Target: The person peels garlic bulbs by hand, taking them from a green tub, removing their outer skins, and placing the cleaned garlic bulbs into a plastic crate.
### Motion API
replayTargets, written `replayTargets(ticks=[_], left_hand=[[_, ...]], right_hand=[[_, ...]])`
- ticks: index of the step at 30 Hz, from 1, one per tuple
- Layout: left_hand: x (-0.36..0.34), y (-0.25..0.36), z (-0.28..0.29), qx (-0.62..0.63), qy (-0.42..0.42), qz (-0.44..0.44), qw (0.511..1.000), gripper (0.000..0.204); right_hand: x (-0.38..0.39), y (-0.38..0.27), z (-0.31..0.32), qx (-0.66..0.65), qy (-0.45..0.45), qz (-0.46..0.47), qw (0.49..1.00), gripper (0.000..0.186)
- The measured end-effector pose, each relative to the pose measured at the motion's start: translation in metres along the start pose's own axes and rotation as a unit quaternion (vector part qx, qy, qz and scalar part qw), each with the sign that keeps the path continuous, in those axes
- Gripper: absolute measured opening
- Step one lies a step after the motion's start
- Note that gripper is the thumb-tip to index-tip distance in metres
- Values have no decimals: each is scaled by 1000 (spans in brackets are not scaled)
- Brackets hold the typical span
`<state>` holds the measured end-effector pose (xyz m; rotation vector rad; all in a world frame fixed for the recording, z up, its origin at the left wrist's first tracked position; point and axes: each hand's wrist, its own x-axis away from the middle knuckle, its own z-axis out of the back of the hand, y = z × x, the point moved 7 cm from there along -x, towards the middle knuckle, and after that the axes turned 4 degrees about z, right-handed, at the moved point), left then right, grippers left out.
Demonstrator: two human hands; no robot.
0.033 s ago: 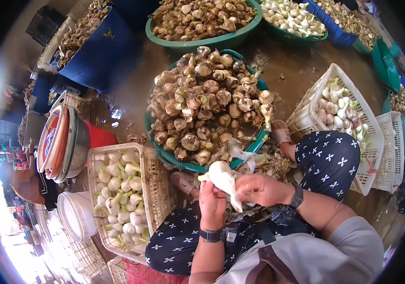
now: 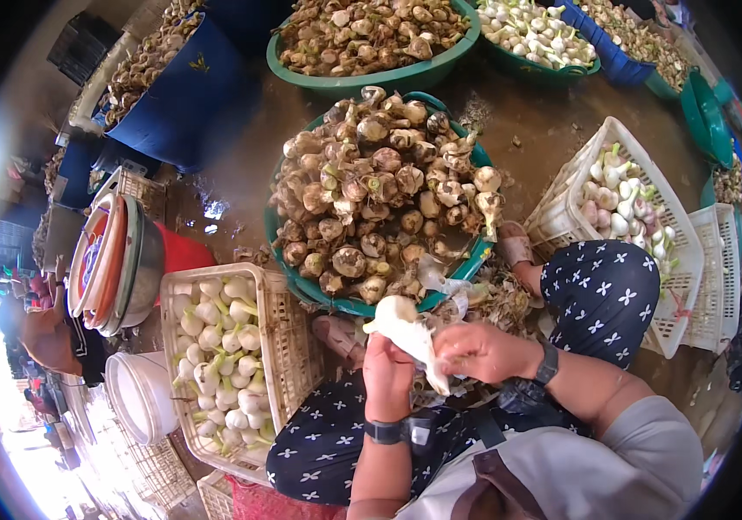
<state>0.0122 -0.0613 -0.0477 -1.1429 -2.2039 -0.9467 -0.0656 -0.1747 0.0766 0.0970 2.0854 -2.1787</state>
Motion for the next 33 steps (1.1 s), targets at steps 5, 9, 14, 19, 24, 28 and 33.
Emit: replayTargets(ticks=[5,9,14,19,24,28,33], left_hand=[[-2,11,5,127,-23,78,989,26],[-3,21,14,208,13,75,975,28],[32,127,77,278,-88,-251,923,50],[79,162,47,316,-76,-298,897,53],[2,78,34,-151,142,-192,959,44],[-28,4,12,-365,82,21,927,55],[-30,2,0,-386,65,-58,919,37]], right_hand=[[24,7,58,-374,271,-49,886,19],[21,14,109,-518,429,34,739,40],[-4,68,47,355,-131,-178,908,38],[-33,195,123,460,88,-354,810,37],[-27,231,113,453,100,-402,790,41],[-15,133,50,304,167,-249,905,25],[-21,59,-2,427,115,-60,895,14]])
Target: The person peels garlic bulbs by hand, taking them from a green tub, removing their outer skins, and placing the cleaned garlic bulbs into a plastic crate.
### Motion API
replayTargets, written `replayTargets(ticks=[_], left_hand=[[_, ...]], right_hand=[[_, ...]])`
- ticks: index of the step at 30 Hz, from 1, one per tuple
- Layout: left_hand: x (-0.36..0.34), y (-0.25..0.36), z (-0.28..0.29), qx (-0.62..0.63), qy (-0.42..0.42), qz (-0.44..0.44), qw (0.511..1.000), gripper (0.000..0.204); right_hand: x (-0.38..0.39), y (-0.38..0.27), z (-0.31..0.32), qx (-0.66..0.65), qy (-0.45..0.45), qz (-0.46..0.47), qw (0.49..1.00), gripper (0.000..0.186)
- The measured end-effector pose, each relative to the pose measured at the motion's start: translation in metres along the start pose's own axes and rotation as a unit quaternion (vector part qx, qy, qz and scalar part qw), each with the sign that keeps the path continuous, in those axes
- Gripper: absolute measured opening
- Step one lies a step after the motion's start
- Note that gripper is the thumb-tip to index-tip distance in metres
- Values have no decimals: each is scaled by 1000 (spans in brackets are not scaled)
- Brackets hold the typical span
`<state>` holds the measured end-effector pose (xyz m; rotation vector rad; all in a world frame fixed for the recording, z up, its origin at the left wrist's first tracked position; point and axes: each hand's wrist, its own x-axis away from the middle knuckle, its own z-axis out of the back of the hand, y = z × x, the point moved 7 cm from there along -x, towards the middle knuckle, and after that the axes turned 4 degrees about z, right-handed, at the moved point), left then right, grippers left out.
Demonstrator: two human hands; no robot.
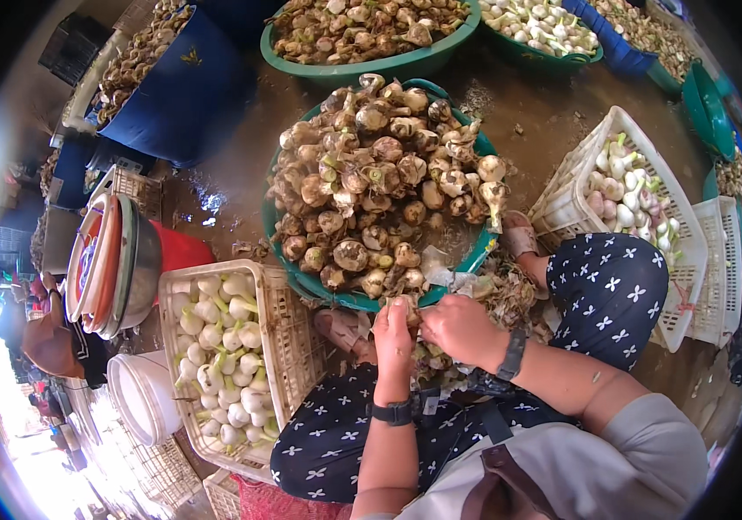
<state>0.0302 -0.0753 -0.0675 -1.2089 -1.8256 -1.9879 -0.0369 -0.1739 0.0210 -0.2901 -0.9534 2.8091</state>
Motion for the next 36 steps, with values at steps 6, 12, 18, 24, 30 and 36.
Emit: replayTargets(ticks=[6,12,18,24,30,36], left_hand=[[15,-3,1,106,-27,91,990,22],[16,-7,1,182,-167,97,964,36],[19,9,16,-133,-168,-28,976,44],[65,61,-8,-401,-67,-424,809,43],[53,44,5,-224,15,-362,905,23],[-2,-27,53,410,-16,52,911,28]], right_hand=[[0,0,-22,61,-10,22,998,17],[21,49,-63,-600,-43,-387,699,27],[7,40,-38,-334,10,-137,933,21],[25,59,-66,-620,-82,-446,640,14],[9,35,-42,-647,-38,-336,683,15],[29,-6,7,-383,-92,-11,919,22]])
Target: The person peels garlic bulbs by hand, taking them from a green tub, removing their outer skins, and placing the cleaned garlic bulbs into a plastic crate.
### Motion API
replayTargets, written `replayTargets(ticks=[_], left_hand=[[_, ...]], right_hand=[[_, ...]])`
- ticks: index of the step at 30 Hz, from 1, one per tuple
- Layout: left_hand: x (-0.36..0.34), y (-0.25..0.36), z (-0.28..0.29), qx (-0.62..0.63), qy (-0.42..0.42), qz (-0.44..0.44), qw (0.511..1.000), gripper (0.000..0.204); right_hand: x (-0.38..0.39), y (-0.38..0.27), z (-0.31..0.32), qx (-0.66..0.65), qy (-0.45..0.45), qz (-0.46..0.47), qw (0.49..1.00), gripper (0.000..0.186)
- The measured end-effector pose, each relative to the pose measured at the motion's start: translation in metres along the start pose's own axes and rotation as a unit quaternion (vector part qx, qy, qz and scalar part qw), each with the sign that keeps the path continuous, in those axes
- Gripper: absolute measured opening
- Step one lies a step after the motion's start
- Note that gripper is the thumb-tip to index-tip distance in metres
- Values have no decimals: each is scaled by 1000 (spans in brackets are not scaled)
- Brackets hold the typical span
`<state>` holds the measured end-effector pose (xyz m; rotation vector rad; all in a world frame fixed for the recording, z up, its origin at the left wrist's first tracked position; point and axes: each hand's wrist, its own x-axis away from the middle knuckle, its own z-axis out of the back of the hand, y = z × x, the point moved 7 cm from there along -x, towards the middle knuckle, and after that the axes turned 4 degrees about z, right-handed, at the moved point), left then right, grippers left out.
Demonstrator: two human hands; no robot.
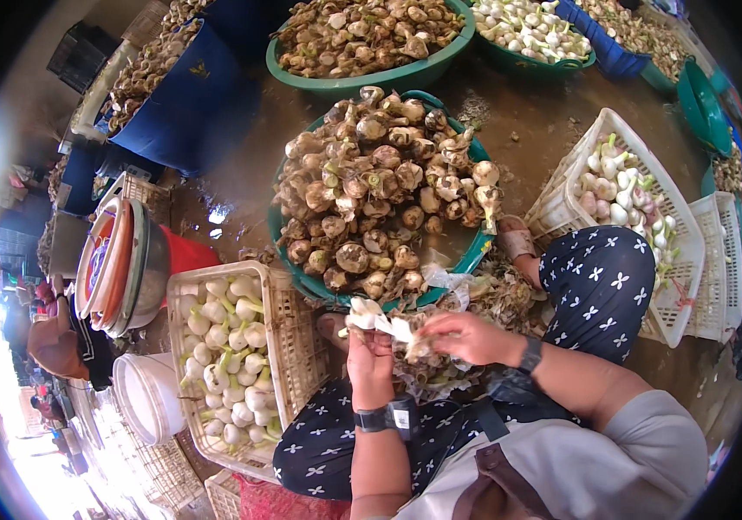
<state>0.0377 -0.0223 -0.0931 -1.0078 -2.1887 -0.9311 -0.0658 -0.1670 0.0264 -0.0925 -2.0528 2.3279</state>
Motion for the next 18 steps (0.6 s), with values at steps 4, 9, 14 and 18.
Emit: replayTargets(ticks=[4,9,14,18], left_hand=[[16,1,-31,13,-41,57,997,26],[19,12,-31,-31,-91,17,995,25],[46,21,-65,-262,-22,-191,946,23],[49,36,-55,-344,-56,-326,879,22]], right_hand=[[12,-8,60,-427,205,-53,879,22],[-1,-5,56,193,-81,-137,968,31],[-28,-50,9,215,127,135,959,30],[-12,-20,-32,233,-23,150,961,28]])
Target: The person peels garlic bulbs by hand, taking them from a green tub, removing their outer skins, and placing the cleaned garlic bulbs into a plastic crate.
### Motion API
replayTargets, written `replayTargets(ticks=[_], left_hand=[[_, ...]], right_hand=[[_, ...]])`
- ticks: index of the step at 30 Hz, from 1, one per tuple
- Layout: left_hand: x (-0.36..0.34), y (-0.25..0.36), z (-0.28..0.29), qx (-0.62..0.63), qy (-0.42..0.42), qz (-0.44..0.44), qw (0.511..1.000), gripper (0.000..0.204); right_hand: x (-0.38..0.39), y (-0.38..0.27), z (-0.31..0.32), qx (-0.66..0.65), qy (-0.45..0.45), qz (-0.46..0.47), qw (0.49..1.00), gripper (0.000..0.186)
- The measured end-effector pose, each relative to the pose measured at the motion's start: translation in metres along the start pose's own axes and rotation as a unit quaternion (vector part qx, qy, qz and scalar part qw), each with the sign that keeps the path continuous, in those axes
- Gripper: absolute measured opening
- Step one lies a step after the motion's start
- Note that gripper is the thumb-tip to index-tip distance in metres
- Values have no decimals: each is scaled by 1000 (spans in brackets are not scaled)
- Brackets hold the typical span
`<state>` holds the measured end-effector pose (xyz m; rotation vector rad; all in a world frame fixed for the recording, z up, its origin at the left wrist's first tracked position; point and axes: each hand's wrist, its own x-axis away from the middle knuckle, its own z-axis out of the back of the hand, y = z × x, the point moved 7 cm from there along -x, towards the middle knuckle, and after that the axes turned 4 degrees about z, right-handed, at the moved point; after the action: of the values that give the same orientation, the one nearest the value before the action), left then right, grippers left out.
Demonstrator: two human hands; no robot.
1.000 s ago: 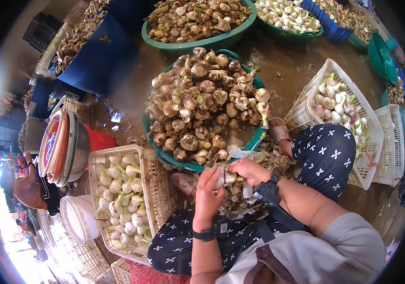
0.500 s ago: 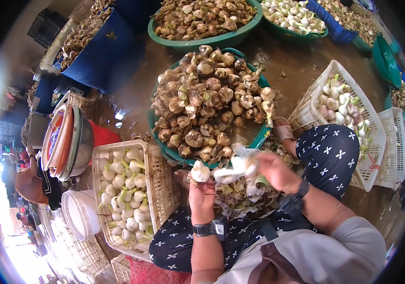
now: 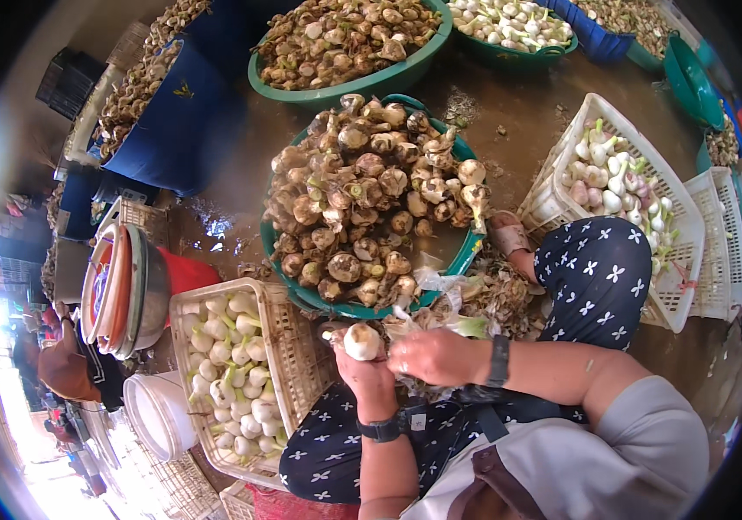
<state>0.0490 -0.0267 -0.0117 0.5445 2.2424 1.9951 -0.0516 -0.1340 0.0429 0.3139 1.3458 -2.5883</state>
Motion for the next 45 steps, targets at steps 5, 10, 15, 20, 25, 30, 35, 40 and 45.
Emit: replayTargets(ticks=[5,10,15,20,25,30,35,40,45], left_hand=[[2,9,-22,160,-17,123,979,33],[10,22,-28,212,8,20,977,35],[-10,7,-5,-384,-113,45,915,15],[20,-46,-55,-584,-291,-43,757,18],[-16,-33,-30,-283,-84,74,952,14],[-30,-42,-23,-213,-9,102,972,15],[-23,-53,-31,-168,-27,122,978,19],[-1,-55,-64,-42,-79,308,947,39],[10,-37,-71,158,-36,298,941,24]], right_hand=[[29,57,2,-269,107,-183,939,65],[9,93,-12,-721,152,-366,568,50],[-8,44,148,-790,78,120,597,70],[-2,255,27,-86,-44,-378,921,61],[-6,259,-25,76,-216,-439,869,83],[-3,234,-16,98,-239,-396,881,60],[8,219,-18,81,-181,-460,866,40],[-11,88,29,-28,136,-97,986,48],[7,70,55,-150,214,-170,950,33]])
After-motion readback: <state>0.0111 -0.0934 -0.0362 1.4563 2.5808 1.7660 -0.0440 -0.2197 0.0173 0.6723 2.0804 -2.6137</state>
